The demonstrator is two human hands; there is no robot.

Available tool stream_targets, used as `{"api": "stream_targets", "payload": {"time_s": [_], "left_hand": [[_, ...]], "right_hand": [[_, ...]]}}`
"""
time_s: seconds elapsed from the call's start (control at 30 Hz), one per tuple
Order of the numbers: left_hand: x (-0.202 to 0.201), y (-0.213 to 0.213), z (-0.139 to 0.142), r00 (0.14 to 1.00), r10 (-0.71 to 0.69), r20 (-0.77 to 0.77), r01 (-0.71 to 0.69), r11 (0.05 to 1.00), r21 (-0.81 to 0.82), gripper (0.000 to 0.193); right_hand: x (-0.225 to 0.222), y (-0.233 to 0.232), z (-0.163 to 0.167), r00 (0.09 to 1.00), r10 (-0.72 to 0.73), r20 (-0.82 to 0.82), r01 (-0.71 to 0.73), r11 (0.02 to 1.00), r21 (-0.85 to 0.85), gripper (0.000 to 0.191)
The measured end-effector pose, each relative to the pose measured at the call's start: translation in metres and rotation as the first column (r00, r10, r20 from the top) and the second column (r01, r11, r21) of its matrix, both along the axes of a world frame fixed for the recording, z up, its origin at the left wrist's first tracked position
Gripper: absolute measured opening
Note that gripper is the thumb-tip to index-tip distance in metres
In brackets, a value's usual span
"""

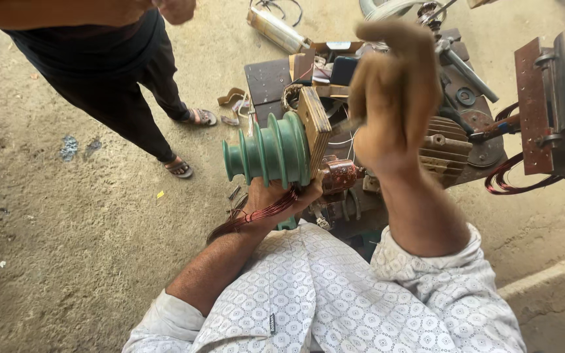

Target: The person winds copper wire onto a green plastic spool using a manual winding machine. They hold the spool with one hand and guide the wire with the other, then use a tool to tighten the assembly.

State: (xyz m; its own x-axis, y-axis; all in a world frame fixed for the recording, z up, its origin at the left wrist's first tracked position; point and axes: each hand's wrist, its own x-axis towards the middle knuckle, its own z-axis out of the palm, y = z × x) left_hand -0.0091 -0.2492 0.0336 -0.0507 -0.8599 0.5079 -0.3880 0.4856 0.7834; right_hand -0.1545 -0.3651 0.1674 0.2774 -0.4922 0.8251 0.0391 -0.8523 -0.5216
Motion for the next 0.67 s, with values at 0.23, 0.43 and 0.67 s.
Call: {"api": "stream_targets", "payload": {"time_s": [0.23, 0.43, 0.67], "left_hand": [[-0.009, -0.008, 0.026, 0.991, 0.063, -0.115, -0.037, 0.976, 0.213, 0.016], [-0.013, 0.012, 0.029, 0.998, 0.06, -0.037, -0.05, 0.974, 0.22, 0.02], [-0.026, 0.012, -0.022, 0.994, 0.108, 0.015, -0.109, 0.979, 0.174, 0.031]], "right_hand": [[0.006, -0.059, 0.005, 0.982, 0.055, -0.183, 0.024, 0.915, 0.403, 0.037], [-0.025, -0.018, 0.005, 0.98, -0.195, -0.052, 0.193, 0.981, -0.031, 0.037], [-0.102, 0.036, -0.007, 0.866, -0.498, 0.043, 0.487, 0.861, 0.148, 0.012]]}}
